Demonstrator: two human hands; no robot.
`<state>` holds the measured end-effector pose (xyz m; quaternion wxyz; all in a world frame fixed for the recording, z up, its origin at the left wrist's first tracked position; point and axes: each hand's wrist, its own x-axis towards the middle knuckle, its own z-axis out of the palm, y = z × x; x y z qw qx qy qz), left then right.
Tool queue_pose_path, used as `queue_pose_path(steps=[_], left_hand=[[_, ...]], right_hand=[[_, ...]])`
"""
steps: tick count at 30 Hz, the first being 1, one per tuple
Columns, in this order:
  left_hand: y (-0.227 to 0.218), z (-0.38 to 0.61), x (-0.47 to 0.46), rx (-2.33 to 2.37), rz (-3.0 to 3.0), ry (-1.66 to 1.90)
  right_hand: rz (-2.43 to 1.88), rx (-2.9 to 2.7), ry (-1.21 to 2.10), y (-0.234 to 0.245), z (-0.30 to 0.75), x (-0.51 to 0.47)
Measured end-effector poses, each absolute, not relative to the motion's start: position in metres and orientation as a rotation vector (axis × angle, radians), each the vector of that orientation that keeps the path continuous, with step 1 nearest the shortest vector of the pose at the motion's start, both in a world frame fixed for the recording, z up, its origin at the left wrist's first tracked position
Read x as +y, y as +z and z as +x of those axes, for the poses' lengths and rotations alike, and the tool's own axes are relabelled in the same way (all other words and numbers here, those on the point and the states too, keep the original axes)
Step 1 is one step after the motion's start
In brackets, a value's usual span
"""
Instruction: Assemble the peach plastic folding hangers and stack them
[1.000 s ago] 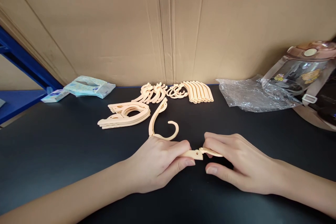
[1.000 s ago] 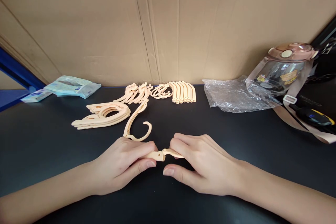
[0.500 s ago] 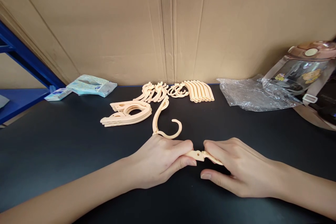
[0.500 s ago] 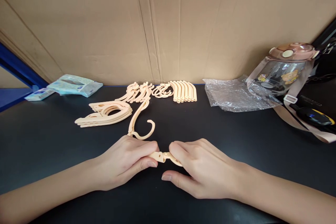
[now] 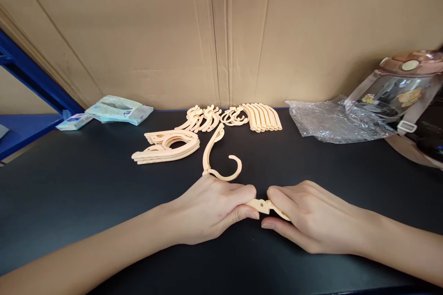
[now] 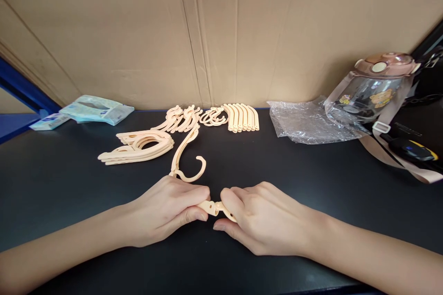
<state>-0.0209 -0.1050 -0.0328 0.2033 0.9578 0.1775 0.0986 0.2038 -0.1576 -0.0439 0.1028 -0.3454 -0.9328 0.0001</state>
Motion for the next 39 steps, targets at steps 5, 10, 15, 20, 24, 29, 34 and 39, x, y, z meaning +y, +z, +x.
queue_pose_path(steps=[5, 10, 15, 20, 24, 29, 34, 39], left_hand=[[-0.033, -0.020, -0.107, 0.480, 2.729, 0.241], [-0.032, -0.019, -0.107, 0.505, 2.741, 0.189], [-0.033, -0.018, -0.107, 0.538, 2.625, 0.249], [-0.035, -0.020, -0.110, 0.564, 2.610, 0.483], [-0.034, -0.021, -0.110, 0.700, 2.692, 0.775], [-0.037, -0.020, -0.104, 1.137, 2.506, 0.744], [-0.043, -0.020, -0.098, 1.150, 2.277, 0.706], [-0.046, -0.022, -0.095, 1.142, 2.295, 0.742]], right_hand=[[-0.978, -2.816, -0.100, -0.046, 0.205, -0.158], [-0.953, -2.792, -0.314, -0.046, 0.204, -0.160], [-0.905, -2.723, -0.403, -0.046, 0.204, -0.158], [-0.903, -2.714, -0.183, -0.043, 0.210, -0.154], [-0.960, -2.723, -0.034, -0.037, 0.213, -0.151], [-0.972, -2.727, 0.106, -0.026, 0.212, -0.152], [-0.980, -2.723, 0.294, -0.020, 0.213, -0.152], [-0.909, -2.687, 0.288, -0.021, 0.217, -0.147]])
